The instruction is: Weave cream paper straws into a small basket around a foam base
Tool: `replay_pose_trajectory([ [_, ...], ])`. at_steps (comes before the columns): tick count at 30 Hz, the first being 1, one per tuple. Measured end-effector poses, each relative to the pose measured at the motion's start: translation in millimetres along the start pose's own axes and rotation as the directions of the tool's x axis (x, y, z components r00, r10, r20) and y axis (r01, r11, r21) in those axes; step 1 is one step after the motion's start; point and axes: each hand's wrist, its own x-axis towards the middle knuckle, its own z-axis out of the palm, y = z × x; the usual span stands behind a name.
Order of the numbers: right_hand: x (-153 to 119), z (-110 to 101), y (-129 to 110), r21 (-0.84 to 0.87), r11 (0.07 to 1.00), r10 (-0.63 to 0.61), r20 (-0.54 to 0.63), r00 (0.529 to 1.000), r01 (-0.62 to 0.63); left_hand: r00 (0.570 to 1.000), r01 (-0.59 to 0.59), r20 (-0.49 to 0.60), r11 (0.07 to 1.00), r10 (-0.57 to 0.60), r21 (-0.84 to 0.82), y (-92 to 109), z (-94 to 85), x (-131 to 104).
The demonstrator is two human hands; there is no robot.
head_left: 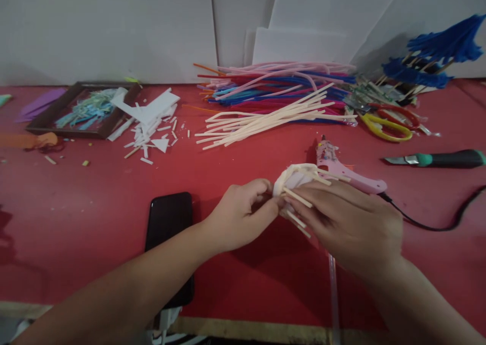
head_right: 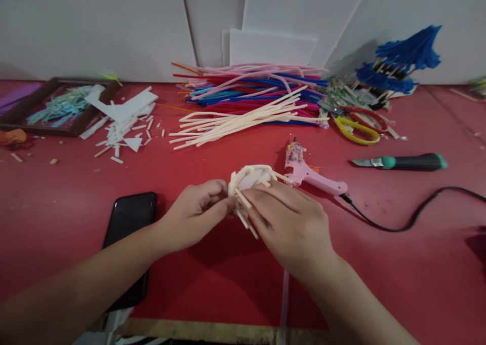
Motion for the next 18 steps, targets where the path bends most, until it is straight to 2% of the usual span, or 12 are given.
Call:
replay_pose_trajectory([
  [2,-0.2,-2.7,1.3,-0.004,0.999,-0.044,0.025,0.999,0.044,0.999,-0.011,0.033,0.999,0.009,0.053,-0.7,-1.0,-0.1],
  [5,-0.6,-2.5,0.8,-0.008,1.0,-0.016,0.025,1.0,0.017,0.999,0.008,0.041,0.996,-0.012,0.089,-0.4,-1.3,0.5],
  [8,-0.5,0.5,0.2,-0.012,0.999,0.044,0.032,0.999,-0.044,0.999,0.051,-0.003,0.997,-0.051,0.054,0.4,1.3,1.8],
  [12,3.0,1.0,1.4,-0.014,0.999,0.044,0.091,0.995,-0.043,0.996,0.067,-0.06,0.998,-0.067,-0.001,2.4,4.4,3.7],
  [18,9.2,-2.7,-2.3,-0.031,1.0,-0.004,0.041,0.999,0.005,0.997,0.041,-0.06,0.999,-0.041,-0.008,2.8,3.0,3.8],
])
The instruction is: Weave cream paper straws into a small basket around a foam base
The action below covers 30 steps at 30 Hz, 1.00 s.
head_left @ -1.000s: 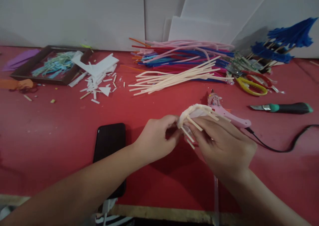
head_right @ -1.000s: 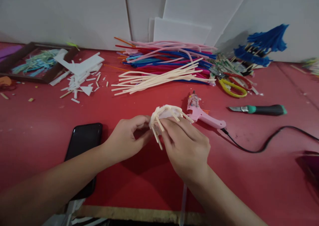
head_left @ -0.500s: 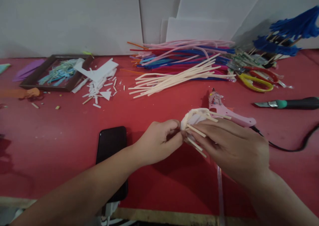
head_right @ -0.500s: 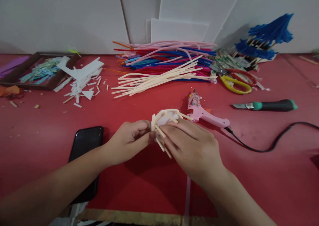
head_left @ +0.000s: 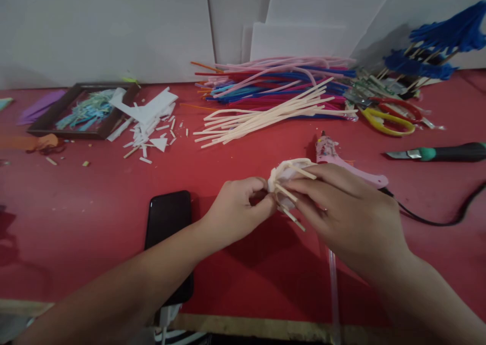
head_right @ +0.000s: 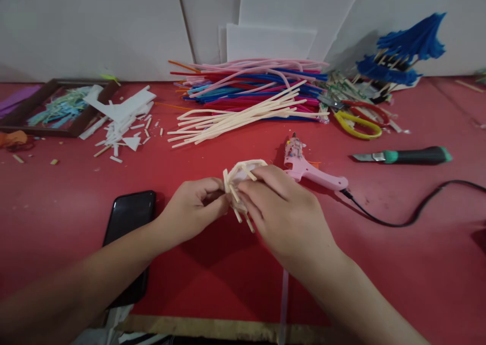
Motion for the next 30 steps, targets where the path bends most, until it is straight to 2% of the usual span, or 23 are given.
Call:
replay_pose_trajectory([
  [5,0,0,-1,0.038,0.999,0.031,0.012,0.999,-0.031,0.997,-0.074,-0.002,0.997,0.074,-0.031,-2,0.6,-2],
  [10,-4,3,0,0.061,0.996,0.067,0.024,0.997,-0.068,0.991,-0.131,0.011,0.988,0.13,0.084,-2,-0.3,-4],
  [16,-16,9,3,0.01,0.998,0.06,0.072,0.996,-0.061,0.988,-0.115,-0.082,0.98,0.13,0.164,-1,-0.1,-4],
  [20,-11,11,-2,0.027,0.997,0.072,0.024,0.997,-0.072,0.986,-0.065,-0.142,0.984,0.089,0.164,1,0.8,-4],
  [25,-6,13,-8,0.05,0.996,0.077,-0.079,0.994,-0.073,0.991,-0.064,-0.104,0.986,0.08,0.153,-1,1.0,-4],
  [30,-5,14,-7,0.036,0.999,0.023,-0.079,0.997,-0.021,0.993,-0.051,-0.093,0.971,0.075,0.233,-2,1.1,-3],
])
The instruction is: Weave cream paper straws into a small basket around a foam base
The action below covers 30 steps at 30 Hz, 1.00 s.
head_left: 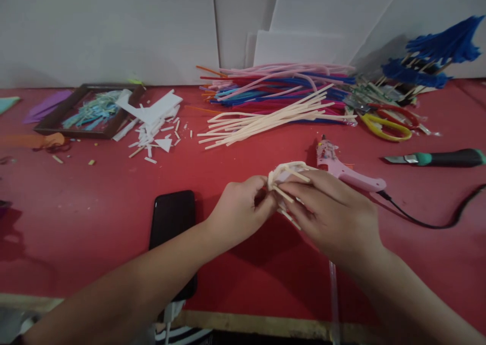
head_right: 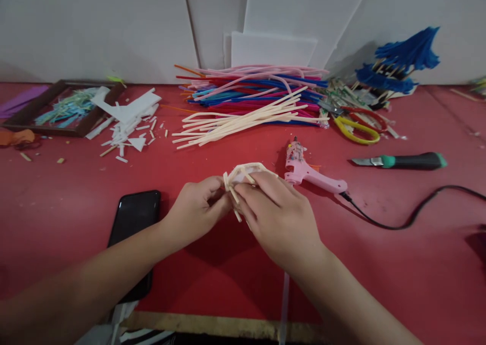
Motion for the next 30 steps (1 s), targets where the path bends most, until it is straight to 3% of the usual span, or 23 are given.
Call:
replay_pose_trajectory([
  [5,2,-2,1,0.007,0.997,-0.078,0.005,0.997,0.078,0.996,0.043,-0.077,0.999,-0.041,0.029,0,-2.1,1],
  [10,3,-12,-2,-0.002,0.993,-0.114,0.024,0.993,0.114,0.993,0.086,-0.071,0.99,-0.094,-0.115,-2,-4.2,3],
  [18,6,-23,1,-0.093,0.996,0.011,0.05,0.999,-0.006,0.988,0.131,-0.06,0.978,-0.143,-0.162,0,-4.2,3],
  [24,7,-28,3,-0.009,0.999,-0.03,0.096,0.995,0.031,0.976,0.162,-0.118,0.969,-0.185,-0.184,-1,-4.5,5],
  [30,4,-26,-2,0.034,0.998,0.047,0.138,0.989,-0.053,0.978,0.143,-0.114,0.96,-0.174,-0.239,0,-3.4,5],
])
